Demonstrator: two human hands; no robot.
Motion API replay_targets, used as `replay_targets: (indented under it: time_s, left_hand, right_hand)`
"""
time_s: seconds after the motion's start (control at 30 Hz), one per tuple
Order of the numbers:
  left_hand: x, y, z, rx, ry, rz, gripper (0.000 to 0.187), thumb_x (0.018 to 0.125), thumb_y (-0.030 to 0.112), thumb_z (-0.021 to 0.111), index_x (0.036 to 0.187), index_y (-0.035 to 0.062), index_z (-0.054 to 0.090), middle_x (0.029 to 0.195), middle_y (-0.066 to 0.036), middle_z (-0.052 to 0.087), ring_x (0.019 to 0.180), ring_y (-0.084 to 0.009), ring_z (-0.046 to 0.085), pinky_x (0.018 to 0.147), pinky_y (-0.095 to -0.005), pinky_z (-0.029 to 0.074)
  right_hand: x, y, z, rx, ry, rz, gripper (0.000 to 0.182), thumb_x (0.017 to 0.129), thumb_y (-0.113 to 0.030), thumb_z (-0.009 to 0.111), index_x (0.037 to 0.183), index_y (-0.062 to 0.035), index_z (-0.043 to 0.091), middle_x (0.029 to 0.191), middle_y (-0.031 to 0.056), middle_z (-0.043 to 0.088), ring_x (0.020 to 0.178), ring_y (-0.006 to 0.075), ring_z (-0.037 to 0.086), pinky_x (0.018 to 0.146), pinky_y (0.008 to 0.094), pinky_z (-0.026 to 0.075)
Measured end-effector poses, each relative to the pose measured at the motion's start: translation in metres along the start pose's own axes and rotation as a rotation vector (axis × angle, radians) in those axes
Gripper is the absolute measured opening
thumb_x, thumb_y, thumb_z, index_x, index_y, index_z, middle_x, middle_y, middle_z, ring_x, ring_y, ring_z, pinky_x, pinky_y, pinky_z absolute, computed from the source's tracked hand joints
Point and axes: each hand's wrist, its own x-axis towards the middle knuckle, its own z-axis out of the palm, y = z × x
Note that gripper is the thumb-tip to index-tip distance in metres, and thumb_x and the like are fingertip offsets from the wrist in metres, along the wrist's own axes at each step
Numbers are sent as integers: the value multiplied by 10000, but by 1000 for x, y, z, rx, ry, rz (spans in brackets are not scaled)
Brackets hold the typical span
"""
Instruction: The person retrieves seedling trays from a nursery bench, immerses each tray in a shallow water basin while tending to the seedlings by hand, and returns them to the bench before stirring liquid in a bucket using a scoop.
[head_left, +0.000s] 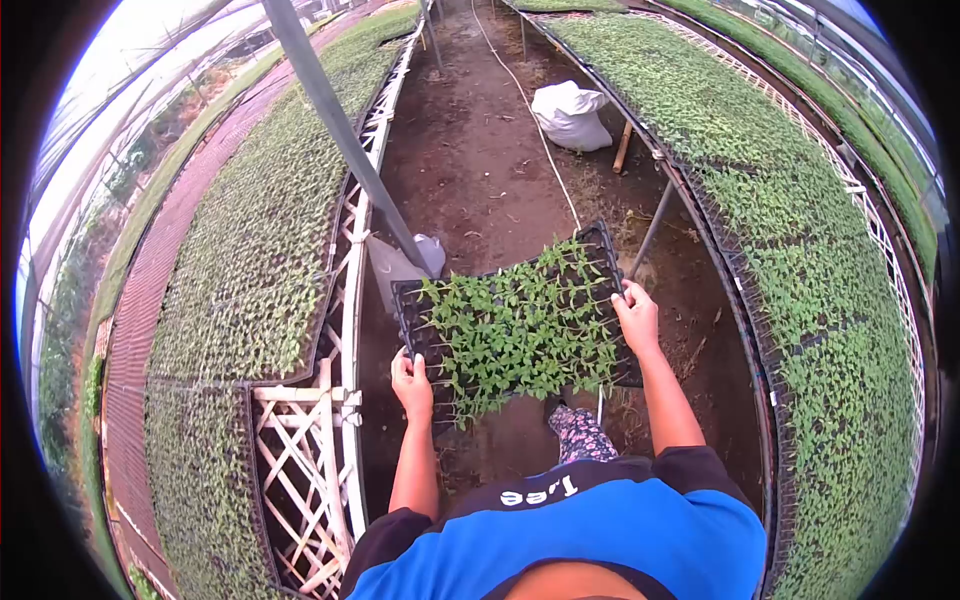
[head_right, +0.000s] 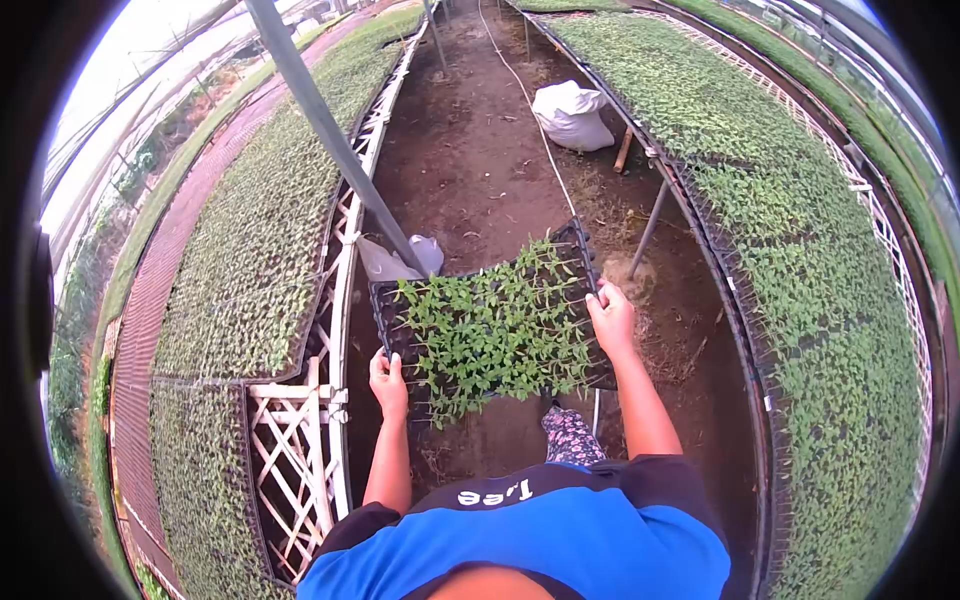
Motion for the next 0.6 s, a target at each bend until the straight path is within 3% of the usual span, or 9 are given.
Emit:
replay_targets:
  time_s: [0.03, 0.17, 0.23, 0.33, 0.37, 0.43, 0.47, 0.57, 0.6]
  left_hand:
    - [23, 2, 21, -15, -11, -23, 119, 782, 61, 577, 807, -28, 502, 797, -44, 486, 642, -128, 378, 593, -247, 351]
    - [107, 12, 93, -69, -34, -47, 199, 794, 67, 569, 951, -47, 528, 705, 0, 370, 646, -103, 356, 612, -230, 343]
    - [149, 20, 122, -71, 0, -104, 160, 784, 50, 578, 741, -31, 447, 752, -19, 428, 677, -111, 370, 633, -229, 347]
    - [206, 21, 160, -112, -3, -32, 255, 787, 47, 576, 667, -10, 358, 816, -58, 487, 689, -134, 385, 659, -247, 358]
    - [221, 15, 170, -7, -23, -8, 210, 829, 83, 553, 998, -36, 515, 708, 43, 334, 662, -60, 339, 635, -179, 314]
    - [254, 32, 198, 21, -2, -20, 230, 830, 84, 552, 1023, -35, 514, 707, 42, 337, 661, -61, 344, 641, -177, 316]
    - [270, 40, 215, -26, 53, -56, 164, 805, 65, 559, 894, -66, 516, 736, -21, 407, 676, -118, 364, 637, -230, 344]
    - [329, 11, 265, -11, 81, -98, 141, 805, 65, 560, 791, -54, 484, 779, -46, 456, 709, -132, 403, 664, -244, 354]
    - [352, -7, 284, -9, 63, 35, 164, 828, 86, 555, 945, -24, 525, 717, 35, 336, 679, -63, 347, 643, -193, 323]
  right_hand:
    - [26, 2, 7, -8, -13, 30, 272, 738, -64, 584, 603, -18, 351, 695, 99, 528, 935, 187, 554, 758, 291, 409]
    - [135, 21, 40, -14, -32, 0, 292, 717, -56, 604, 591, -21, 343, 752, 124, 551, 962, 227, 564, 747, 308, 418]
    - [189, 21, 56, -51, -29, -43, 297, 707, -104, 606, 594, -22, 344, 824, 162, 567, 894, 276, 574, 676, 323, 419]
    - [263, 20, 85, -6, -47, 0, 290, 710, -93, 609, 601, -15, 352, 786, 158, 555, 915, 277, 573, 678, 320, 419]
    - [286, 22, 97, 3, -55, -12, 288, 711, -89, 609, 602, -13, 353, 771, 155, 550, 917, 275, 572, 679, 320, 419]
    - [331, 33, 121, 21, -74, -26, 283, 714, -79, 607, 605, -10, 355, 745, 149, 540, 925, 275, 572, 679, 320, 418]
    - [354, 43, 135, 30, -82, -28, 281, 716, -73, 606, 606, -8, 356, 734, 147, 535, 930, 275, 571, 678, 320, 418]
    - [427, 68, 186, 50, -102, -63, 272, 721, -59, 601, 607, -9, 359, 638, 104, 466, 847, 230, 572, 715, 314, 420]
    - [452, 77, 203, 67, -117, -75, 271, 722, -57, 601, 607, -9, 360, 621, 92, 447, 821, 217, 567, 727, 313, 420]
